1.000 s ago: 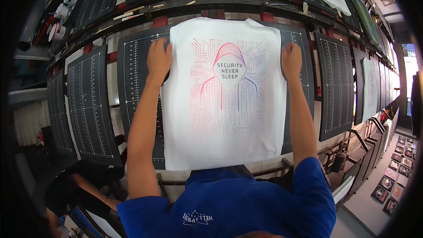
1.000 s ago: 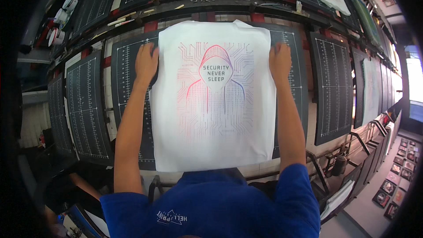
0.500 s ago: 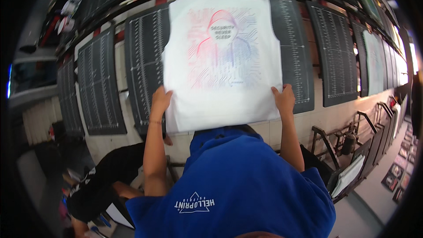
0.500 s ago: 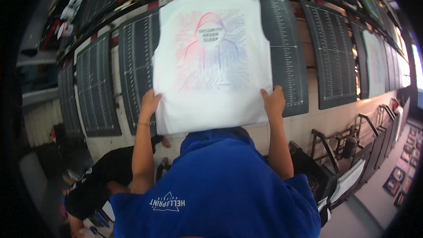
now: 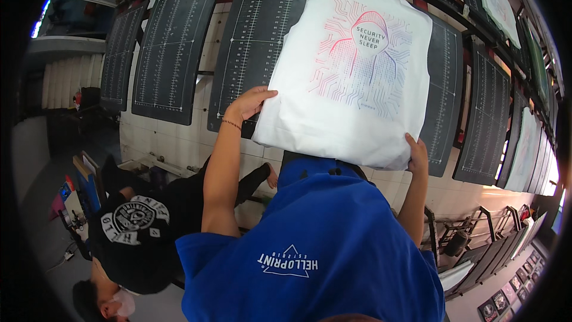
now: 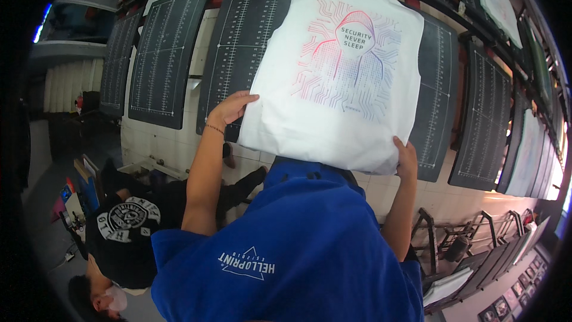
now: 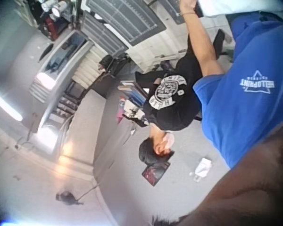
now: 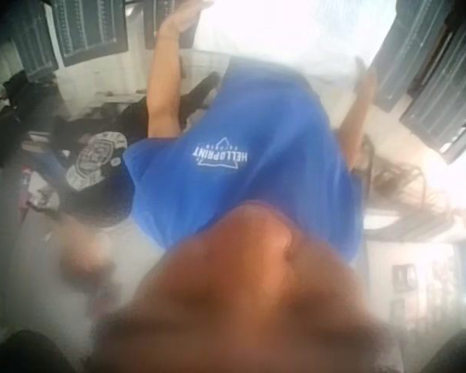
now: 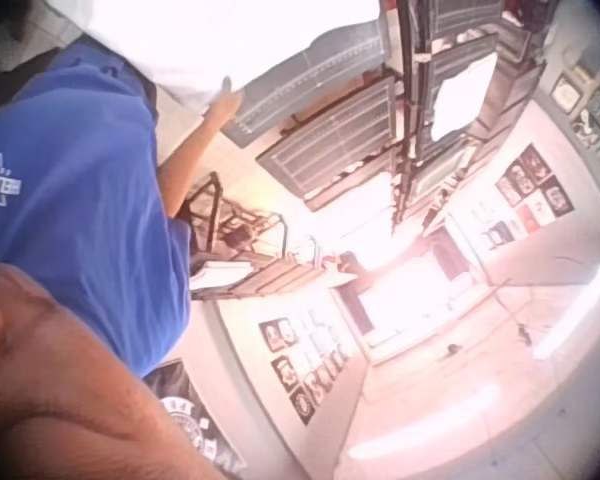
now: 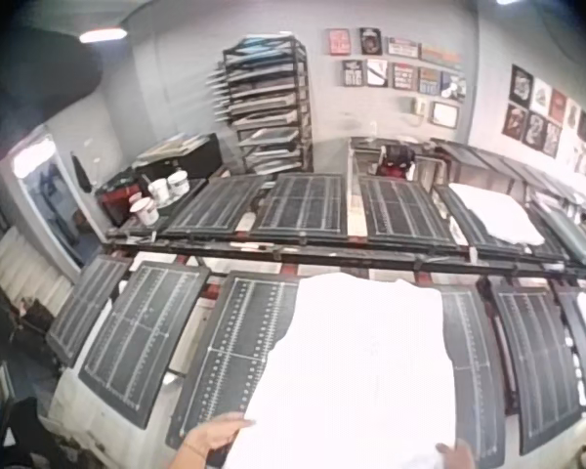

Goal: The person repeatedly picks up white t-shirts with a printed design from a table, folds them by hand, and stacks them. The person also handles a black t-shirt with a similar design, folding it and placing it on the stack.

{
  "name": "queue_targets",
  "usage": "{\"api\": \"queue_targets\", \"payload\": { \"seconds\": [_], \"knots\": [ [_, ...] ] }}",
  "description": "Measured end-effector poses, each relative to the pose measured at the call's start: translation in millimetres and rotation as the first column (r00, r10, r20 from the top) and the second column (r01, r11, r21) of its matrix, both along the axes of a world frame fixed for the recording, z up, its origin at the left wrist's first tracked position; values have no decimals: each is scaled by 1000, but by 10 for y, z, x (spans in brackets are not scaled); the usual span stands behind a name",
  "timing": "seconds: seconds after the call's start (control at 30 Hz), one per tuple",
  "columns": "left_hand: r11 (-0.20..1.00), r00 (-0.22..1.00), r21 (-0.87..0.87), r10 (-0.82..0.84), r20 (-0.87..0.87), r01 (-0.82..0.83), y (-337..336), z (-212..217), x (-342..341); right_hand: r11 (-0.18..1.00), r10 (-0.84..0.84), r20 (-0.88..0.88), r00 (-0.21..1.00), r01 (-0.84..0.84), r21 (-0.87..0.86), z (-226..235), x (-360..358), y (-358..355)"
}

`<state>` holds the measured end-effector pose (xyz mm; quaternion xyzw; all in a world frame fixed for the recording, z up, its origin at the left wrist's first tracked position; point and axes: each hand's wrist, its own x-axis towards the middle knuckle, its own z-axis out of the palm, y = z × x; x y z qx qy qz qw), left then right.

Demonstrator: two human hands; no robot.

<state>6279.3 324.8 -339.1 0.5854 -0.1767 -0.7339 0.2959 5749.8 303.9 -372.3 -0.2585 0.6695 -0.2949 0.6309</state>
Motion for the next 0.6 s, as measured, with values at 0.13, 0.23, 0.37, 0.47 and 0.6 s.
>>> {"api": "queue_targets", "payload": {
  "seconds": [0.13,0.23,0.37,0.47,0.6],
  "knots": [
    [999,998,-41,12,62,-9,220,-89,55,814,-41,-920,389,-521,-257,764,973,-65],
    [986,996,-144,81,-33,-85,305,-61,24,413,282,-636,718,-689,-595,603,1955,0],
    [965,975,-165,183,-126,-202,341,-66,-26,208,640,-485,596,-743,-637,435,3006,-2],
    [954,970,-194,204,-134,-228,377,-109,-11,157,625,-519,584,-745,-649,328,3267,-33],
    [947,961,-196,227,-161,-256,413,-114,0,217,667,-515,538,-802,-557,477,3294,-90]
  ]
}}
